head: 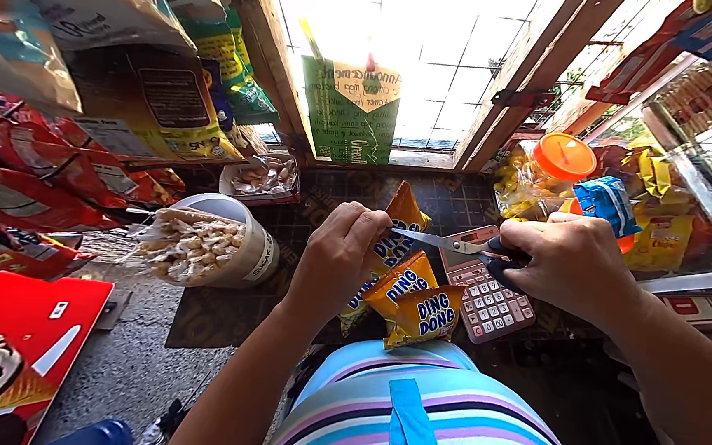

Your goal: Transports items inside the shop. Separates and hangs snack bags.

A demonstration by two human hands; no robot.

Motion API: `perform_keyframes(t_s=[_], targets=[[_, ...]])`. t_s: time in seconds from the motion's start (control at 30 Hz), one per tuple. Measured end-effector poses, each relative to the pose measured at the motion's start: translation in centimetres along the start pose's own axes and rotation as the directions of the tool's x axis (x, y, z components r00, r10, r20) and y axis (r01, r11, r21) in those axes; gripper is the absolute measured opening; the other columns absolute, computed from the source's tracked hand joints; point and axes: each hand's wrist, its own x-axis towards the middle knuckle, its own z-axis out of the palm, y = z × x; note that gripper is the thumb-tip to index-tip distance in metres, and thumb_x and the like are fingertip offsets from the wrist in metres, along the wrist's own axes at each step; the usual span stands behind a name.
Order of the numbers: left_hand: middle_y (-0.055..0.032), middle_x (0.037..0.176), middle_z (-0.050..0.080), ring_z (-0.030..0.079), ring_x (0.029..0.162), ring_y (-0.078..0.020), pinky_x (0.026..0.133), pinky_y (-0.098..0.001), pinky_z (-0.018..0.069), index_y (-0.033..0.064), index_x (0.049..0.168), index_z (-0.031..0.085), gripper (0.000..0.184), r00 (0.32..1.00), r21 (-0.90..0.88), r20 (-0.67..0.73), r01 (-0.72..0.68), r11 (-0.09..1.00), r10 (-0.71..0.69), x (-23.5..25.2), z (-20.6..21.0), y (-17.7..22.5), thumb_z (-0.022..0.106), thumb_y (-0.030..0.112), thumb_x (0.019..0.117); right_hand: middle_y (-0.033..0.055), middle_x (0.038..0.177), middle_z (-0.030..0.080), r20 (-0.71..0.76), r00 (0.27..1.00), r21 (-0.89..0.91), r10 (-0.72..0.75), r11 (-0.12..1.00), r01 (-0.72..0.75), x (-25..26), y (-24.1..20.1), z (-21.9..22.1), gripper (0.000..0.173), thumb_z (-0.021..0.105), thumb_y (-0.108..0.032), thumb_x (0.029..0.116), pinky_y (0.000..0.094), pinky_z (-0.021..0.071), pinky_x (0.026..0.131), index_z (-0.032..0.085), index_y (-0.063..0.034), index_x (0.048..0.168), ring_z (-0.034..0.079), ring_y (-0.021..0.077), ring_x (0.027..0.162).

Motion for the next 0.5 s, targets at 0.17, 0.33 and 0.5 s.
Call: perform_keyframes(t_s=[0.17,0.33,0.5], targets=[[-0.0079,0.092,0.066,0.063,0.088,-0.0092,0.081,-0.015,0.0501,0.0012,0.105,0.074,0.018,0.997,-0.036,-0.04,0.07,0.997,-0.071,0.3,-0.8,0.1,0.057,0.007,0.1007,0.0069,0.054,0.056,0.02,0.994,-0.031,0.106,0.994,-0.105,0.1,0.4,-0.5,0.021,0.077,-0.021,0.0693,0.0422,0.0354,0.045,0.061,-0.0081,0.07,0.059,0.027,0.049],[-0.0038,0.09,0.068,0.062,0.076,-0.0039,0.07,-0.0162,0.0527,0.0059,0.114,0.073,0.024,0.969,-0.118,-0.089,0.219,0.969,-0.229,0.0,-2.2,-0.5,0.055,0.016,0.102,0.0237,0.081,0.068,0.385,0.799,-0.057,0.462,0.876,-0.479,2.2,0.2,-0.8,0.028,0.082,-0.018,0.0808,0.0653,0.0513,0.065,0.068,0.0003,0.096,0.068,0.0477,0.078],[-0.0011,0.094,0.07,0.063,0.076,0.0022,0.065,-0.0117,0.0524,0.0053,0.113,0.072,0.022,0.929,-0.323,-0.079,0.32,0.891,-0.362,0.0,-3.9,-0.1,0.058,0.009,0.0969,0.0245,0.117,0.068,0.731,0.517,-0.144,0.445,0.841,-0.521,7.9,-0.1,2.3,0.047,0.075,-0.033,0.0919,0.063,0.0508,0.091,0.063,-0.0035,0.127,0.065,0.0449,0.112]])
